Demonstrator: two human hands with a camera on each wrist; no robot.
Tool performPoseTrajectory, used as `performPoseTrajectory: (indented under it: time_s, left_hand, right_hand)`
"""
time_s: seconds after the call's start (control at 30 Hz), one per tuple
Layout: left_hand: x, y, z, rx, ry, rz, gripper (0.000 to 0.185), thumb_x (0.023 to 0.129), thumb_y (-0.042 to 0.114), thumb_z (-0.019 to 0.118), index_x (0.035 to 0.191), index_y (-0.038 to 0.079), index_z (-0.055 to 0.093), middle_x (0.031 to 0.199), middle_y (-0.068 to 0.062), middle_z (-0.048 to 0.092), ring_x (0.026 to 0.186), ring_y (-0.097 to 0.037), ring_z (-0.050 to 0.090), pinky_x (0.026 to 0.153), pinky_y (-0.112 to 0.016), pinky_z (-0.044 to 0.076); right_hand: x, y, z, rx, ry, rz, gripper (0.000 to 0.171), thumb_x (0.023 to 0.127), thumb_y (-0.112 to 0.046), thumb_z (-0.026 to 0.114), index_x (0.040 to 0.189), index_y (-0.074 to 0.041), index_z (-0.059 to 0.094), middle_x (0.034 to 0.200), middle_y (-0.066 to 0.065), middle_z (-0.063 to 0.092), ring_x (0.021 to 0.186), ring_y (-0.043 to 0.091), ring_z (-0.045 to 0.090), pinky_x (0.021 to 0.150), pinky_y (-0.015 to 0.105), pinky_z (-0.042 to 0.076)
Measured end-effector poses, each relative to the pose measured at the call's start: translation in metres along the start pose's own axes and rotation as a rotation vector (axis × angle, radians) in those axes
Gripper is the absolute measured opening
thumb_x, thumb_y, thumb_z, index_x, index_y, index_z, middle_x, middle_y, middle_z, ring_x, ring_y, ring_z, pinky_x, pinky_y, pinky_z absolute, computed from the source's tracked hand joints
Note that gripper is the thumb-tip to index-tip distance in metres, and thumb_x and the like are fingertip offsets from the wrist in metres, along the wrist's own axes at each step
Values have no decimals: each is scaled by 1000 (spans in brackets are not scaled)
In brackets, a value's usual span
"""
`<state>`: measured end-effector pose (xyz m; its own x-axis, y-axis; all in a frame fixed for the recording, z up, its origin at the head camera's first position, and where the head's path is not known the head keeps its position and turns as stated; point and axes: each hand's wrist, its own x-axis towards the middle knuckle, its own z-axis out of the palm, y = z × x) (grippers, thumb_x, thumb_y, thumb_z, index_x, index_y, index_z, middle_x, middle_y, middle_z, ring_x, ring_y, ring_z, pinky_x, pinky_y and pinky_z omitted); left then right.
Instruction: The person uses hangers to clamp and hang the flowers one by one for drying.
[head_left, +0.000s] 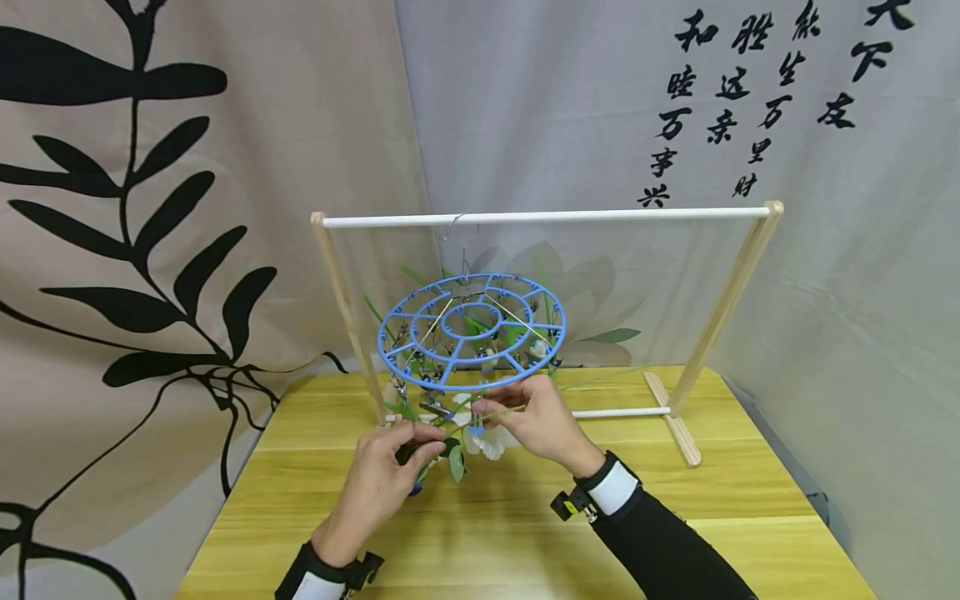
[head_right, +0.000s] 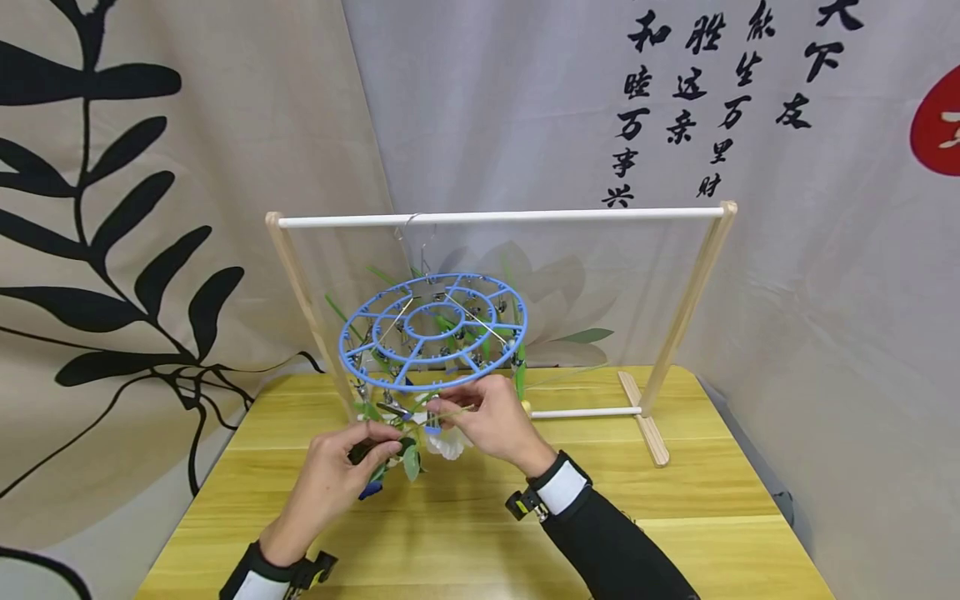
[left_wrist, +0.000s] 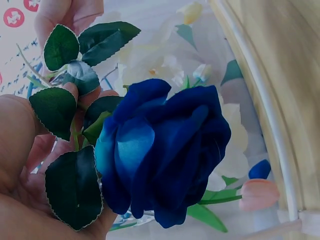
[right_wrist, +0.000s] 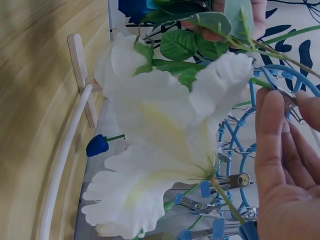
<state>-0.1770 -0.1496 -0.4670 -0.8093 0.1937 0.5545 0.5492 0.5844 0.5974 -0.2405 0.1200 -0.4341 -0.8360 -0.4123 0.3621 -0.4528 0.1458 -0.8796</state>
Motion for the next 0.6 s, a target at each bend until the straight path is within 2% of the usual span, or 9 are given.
performPoseTrajectory:
  time_s: [0.2,0.3,0.33,0.4,0.5,0.57,0.6]
  left_hand:
    - [-2,1,3,-19,-3,-45,23,99,13,92,115,29,88,102,16,87,87,-4,78,76,-26,59]
    - [-3,1,4,-9,11,-36,24,98,11,93,115,28,89,102,17,87,90,-7,80,79,-30,63]
    - [-2,1,4,3,15,-27,25,98,11,94,114,28,88,102,16,87,92,-7,81,82,-33,65]
    - [-2,1,4,15,20,-4,25,97,9,94,114,27,89,102,14,88,94,-9,82,96,-45,69]
    - [-1,-1,3,25,15,30,26,96,8,95,113,27,90,105,12,89,98,-9,84,115,-61,64]
    - [1,-2,1,25,12,56,27,94,7,95,111,27,90,105,13,90,99,-7,84,120,-63,60]
    - [1,-3,0,30,12,75,28,93,5,96,110,27,90,103,13,89,97,-6,83,116,-59,64]
  right_hand:
    - [-1,3,3,35,29,-18,16,108,-11,85,119,0,89,110,18,90,83,20,89,81,35,74]
    - [-1,4,4,49,41,-29,15,107,-7,83,119,1,89,113,20,90,84,19,89,83,36,74]
    - [-2,4,4,49,45,-35,15,107,-7,83,119,1,89,113,20,90,84,19,89,83,35,74]
    - [-2,4,5,39,53,-50,15,107,-7,84,118,1,89,110,19,90,85,18,89,82,34,74]
    - [-2,3,5,34,49,-69,16,107,-9,85,117,3,89,103,19,90,84,16,89,81,33,73]
    - [-2,3,5,38,34,-84,17,107,-6,84,119,5,88,101,20,90,83,16,88,80,33,73]
    - [-3,3,4,48,25,-87,17,107,-5,84,119,6,88,102,21,90,83,16,88,80,34,74]
